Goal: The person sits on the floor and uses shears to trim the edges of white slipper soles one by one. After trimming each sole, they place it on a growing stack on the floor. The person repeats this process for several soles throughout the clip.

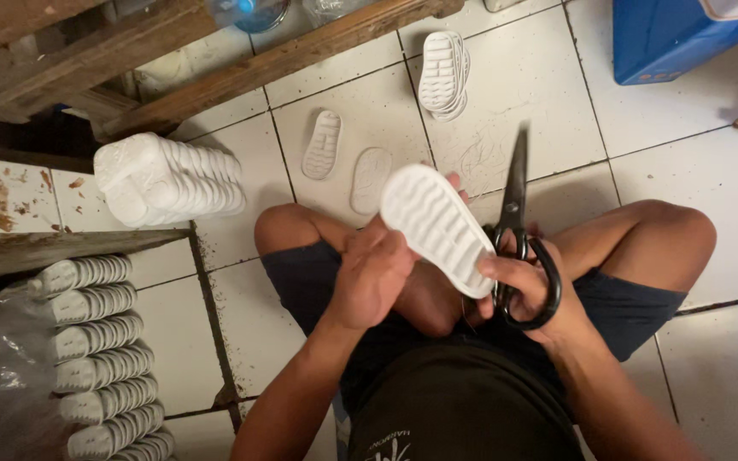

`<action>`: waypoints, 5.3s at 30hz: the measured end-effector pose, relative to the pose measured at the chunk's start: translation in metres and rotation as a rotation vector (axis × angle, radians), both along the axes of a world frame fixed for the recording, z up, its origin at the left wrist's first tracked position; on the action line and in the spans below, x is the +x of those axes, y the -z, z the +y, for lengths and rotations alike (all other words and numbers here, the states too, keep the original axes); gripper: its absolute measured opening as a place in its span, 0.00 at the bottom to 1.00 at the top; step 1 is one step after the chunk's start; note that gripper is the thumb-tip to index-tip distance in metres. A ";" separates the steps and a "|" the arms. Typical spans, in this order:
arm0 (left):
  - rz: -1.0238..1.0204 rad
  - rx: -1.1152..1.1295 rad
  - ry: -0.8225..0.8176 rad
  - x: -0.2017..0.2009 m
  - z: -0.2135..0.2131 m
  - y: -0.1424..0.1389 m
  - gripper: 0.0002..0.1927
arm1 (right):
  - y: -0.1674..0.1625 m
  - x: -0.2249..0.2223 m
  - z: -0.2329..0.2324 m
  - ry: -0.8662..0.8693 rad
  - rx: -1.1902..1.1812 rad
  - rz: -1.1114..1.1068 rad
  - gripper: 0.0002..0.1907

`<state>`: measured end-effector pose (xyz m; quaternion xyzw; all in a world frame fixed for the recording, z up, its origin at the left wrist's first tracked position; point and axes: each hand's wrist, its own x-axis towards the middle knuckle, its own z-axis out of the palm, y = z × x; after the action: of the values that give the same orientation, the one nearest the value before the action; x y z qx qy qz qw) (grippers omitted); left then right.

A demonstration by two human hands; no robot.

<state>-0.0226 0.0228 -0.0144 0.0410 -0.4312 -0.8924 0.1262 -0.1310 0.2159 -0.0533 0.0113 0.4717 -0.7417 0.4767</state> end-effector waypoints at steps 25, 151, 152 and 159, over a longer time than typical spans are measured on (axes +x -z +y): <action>-0.165 -0.670 -0.343 -0.005 0.020 0.007 0.31 | -0.020 0.011 -0.016 -0.236 0.324 1.143 0.08; 0.220 -0.716 -0.607 -0.019 -0.009 -0.019 0.32 | 0.009 -0.002 0.019 -0.170 0.257 0.963 0.22; 0.153 -0.548 -0.576 -0.016 -0.017 -0.022 0.31 | 0.008 -0.007 0.024 -0.167 0.229 0.943 0.22; 0.158 -0.148 -0.433 -0.002 -0.041 -0.039 0.29 | -0.017 -0.008 0.028 -0.109 0.344 1.248 0.30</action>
<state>-0.0246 -0.0183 0.0248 0.0530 -0.4652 -0.8111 0.3507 -0.1394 0.2440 -0.0363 -0.3697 0.7719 -0.4974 0.1415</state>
